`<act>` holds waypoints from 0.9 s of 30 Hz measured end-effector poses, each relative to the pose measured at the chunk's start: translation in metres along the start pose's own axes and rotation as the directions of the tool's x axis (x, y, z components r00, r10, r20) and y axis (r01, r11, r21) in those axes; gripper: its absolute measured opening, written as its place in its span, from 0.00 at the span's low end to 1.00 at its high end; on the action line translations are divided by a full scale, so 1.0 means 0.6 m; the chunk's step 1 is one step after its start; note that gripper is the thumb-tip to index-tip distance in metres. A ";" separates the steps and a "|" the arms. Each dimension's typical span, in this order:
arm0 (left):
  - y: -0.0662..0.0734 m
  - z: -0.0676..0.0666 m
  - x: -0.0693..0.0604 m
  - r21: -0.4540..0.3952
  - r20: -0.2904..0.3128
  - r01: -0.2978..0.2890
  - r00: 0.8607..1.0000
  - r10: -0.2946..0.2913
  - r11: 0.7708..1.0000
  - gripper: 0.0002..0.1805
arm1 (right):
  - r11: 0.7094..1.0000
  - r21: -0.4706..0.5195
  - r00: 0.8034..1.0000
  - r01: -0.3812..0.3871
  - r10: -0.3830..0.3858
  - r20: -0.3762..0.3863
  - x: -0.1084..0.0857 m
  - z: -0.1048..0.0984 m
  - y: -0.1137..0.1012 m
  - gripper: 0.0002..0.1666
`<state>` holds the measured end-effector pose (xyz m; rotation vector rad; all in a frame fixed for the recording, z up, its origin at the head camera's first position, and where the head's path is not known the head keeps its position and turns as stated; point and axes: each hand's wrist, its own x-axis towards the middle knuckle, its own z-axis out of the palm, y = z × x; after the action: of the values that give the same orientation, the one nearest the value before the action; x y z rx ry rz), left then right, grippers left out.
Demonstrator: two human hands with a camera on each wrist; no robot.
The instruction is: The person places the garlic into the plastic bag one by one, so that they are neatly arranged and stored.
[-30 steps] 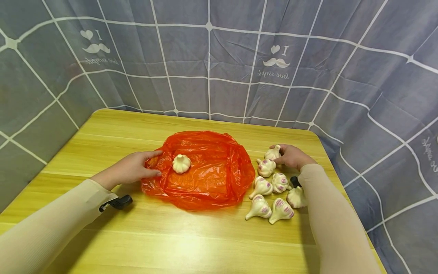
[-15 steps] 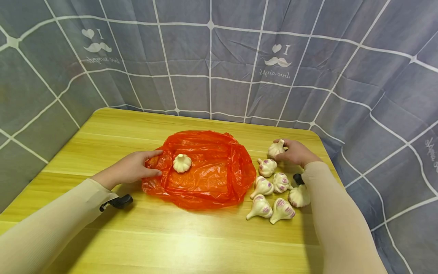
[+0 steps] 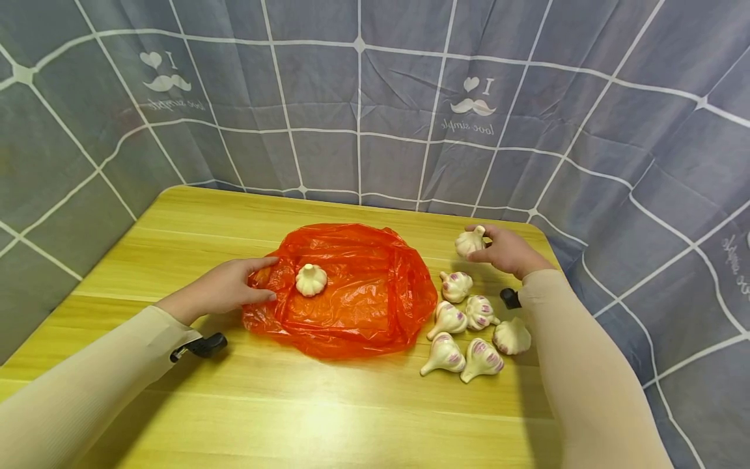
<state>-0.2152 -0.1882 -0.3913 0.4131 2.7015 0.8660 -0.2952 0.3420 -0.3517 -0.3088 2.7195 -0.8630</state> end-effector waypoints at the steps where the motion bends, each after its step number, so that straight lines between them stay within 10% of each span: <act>1: 0.000 0.000 0.000 -0.003 0.001 0.002 1.000 -0.002 1.000 0.47 | 1.000 -0.002 1.000 0.007 -0.007 -0.007 0.000 -0.001 -0.006 0.44; 27: 0.003 -0.003 -0.001 -0.025 0.010 -0.003 1.000 0.004 1.000 0.47 | 0.983 0.053 0.983 0.176 -0.178 0.041 0.002 0.027 -0.144 0.38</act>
<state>-0.2147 -0.1878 -0.3886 0.4160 2.6789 0.8949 -0.2806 0.2639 -0.3136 -0.5604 2.6541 -0.9562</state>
